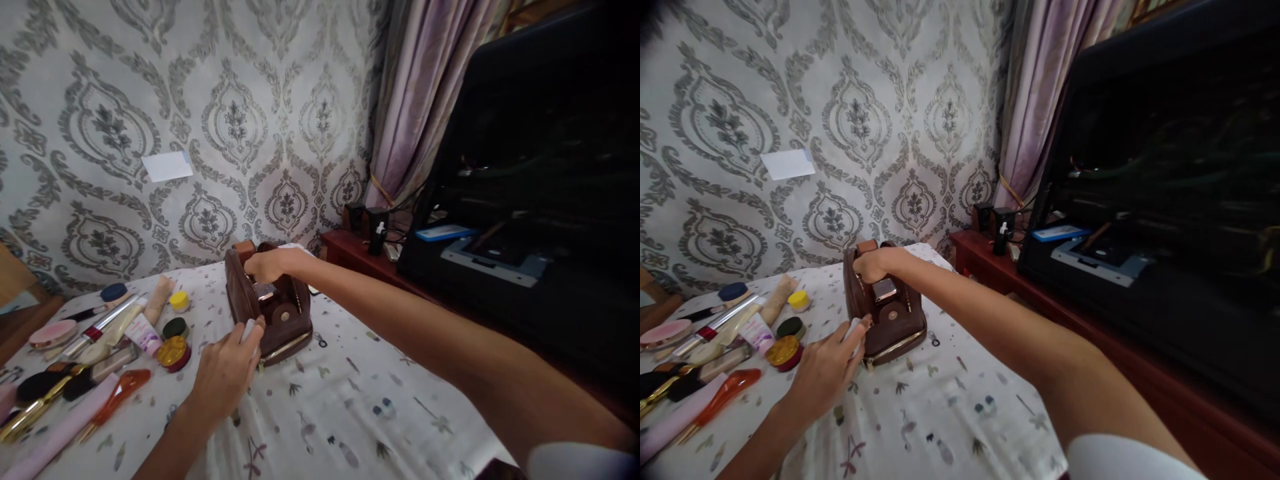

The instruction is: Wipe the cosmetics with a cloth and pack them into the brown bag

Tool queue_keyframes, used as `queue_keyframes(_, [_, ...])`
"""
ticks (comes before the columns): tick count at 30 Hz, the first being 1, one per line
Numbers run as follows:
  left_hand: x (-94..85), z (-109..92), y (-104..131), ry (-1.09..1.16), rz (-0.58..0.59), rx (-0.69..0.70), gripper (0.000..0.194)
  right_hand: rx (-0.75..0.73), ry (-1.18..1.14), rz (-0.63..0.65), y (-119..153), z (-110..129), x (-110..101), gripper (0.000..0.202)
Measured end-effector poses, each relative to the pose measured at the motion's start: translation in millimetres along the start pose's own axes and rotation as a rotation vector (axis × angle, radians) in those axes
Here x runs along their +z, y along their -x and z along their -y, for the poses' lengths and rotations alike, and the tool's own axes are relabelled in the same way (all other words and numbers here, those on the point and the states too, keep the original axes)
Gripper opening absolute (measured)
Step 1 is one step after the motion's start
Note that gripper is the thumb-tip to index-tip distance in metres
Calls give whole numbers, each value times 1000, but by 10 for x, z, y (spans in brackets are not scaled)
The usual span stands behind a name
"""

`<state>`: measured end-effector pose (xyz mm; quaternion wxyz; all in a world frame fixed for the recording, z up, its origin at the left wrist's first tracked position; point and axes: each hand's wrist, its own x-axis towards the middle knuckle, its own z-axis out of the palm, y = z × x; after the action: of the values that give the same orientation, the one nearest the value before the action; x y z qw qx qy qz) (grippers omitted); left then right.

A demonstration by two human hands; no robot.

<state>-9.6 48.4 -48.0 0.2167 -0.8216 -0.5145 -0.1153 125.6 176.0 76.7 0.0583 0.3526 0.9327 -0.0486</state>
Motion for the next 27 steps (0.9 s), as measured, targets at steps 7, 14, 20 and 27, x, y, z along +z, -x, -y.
queue_keyframes(7, [-33,79,142,85,-117,87,45,-115,-146,-13,952,143,297,24])
queue_keyframes(14, [72,337,592,139,-6,82,40,-75,-373,-482,1322,250,856,35])
queue_keyframes(20, [202,398,702,215,308,-34,33,-258,-508,-653,1015,685,799,26])
queue_keyframes(27, [313,506,782,280,352,-68,21,-410,-638,-481,312,1150,971,23])
